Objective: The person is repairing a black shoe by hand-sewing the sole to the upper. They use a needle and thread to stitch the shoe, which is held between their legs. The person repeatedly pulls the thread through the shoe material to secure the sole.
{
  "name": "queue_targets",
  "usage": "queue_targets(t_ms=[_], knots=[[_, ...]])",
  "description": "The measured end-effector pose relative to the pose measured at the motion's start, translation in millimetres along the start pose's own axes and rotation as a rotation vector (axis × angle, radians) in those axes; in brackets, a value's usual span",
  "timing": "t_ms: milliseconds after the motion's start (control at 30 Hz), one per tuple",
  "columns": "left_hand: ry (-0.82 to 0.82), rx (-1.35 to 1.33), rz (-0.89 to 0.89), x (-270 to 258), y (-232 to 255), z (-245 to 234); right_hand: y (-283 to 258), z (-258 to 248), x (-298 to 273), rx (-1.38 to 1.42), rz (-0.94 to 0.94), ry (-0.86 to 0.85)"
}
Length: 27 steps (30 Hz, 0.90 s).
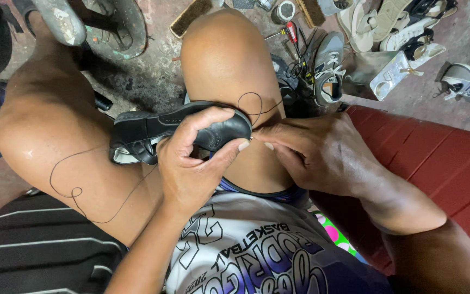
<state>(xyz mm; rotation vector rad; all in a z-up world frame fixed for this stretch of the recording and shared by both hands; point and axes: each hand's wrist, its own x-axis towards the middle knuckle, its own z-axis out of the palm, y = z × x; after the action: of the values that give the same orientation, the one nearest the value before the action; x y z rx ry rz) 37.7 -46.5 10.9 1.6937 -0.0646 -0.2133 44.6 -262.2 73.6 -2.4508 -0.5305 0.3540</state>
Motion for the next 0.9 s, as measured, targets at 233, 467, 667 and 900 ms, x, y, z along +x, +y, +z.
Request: queue_targets(t_ms=[233, 467, 667, 900], knots=[[-0.020, 0.038, 0.054, 4.2, 0.8, -0.9, -4.2, -7.8, 9.2, -0.255, -0.092, -0.130], [-0.044, 0.084, 0.113, 5.9, -1.5, -1.0, 0.3, -12.0, 16.1, -0.197, -0.070, -0.184], [-0.052, 0.083, 0.126, 8.0, -3.6, -4.0, 5.8, -9.7, 24.6, -0.116, -0.114, -0.181], [-0.043, 0.054, 0.106, 8.0, -3.7, -3.6, 1.9, -0.9, 29.5, -0.174, -0.037, -0.190]])
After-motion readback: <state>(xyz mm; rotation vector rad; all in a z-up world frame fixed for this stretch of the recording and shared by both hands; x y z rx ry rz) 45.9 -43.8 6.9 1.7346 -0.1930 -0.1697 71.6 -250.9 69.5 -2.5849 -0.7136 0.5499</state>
